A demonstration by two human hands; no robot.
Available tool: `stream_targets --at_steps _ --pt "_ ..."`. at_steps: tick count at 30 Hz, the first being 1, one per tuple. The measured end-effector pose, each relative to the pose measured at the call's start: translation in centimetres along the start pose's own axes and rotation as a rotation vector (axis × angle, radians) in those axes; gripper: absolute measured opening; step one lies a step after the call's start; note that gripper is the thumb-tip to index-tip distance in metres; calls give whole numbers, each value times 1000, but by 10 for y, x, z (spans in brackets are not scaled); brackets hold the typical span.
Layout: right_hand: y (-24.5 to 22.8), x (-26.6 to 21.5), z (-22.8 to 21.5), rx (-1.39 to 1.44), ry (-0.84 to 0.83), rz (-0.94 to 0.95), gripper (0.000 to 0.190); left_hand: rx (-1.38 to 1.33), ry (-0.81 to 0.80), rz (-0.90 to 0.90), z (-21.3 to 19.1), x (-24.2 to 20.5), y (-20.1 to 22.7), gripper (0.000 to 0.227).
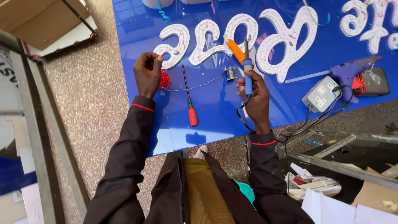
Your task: The person solders red wires to LED strips embedded in white letters on a blue board. They use a soldering iron and solder wire, then trim excess wire with a utility knife. The work continues across multiple letters without showing the final completed state.
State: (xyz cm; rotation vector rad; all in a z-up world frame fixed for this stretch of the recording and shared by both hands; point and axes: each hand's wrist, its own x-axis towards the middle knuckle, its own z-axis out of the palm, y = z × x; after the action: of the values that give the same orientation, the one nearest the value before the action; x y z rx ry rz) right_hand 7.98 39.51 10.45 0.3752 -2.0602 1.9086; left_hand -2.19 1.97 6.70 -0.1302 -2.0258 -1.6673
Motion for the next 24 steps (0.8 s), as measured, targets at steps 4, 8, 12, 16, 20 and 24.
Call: stream_targets --at_steps 4,8,12,16,20,24 --pt "-9 18 14 -307 41 -170 28 9 -10 -28 20 19 -1 8" --pt "12 38 21 -278 41 -186 30 64 -65 -50 53 35 -20 5" --pt "22 63 32 -214 55 -185 36 213 -259 150 90 49 -48 9" --pt "40 94 40 -173 28 -134 38 383 -392 230 103 68 -98 14" --pt "66 103 38 -190 37 -81 41 394 -483 215 83 73 -102 11" --pt "87 105 26 -130 29 -29 39 424 -486 256 80 69 -94 6"
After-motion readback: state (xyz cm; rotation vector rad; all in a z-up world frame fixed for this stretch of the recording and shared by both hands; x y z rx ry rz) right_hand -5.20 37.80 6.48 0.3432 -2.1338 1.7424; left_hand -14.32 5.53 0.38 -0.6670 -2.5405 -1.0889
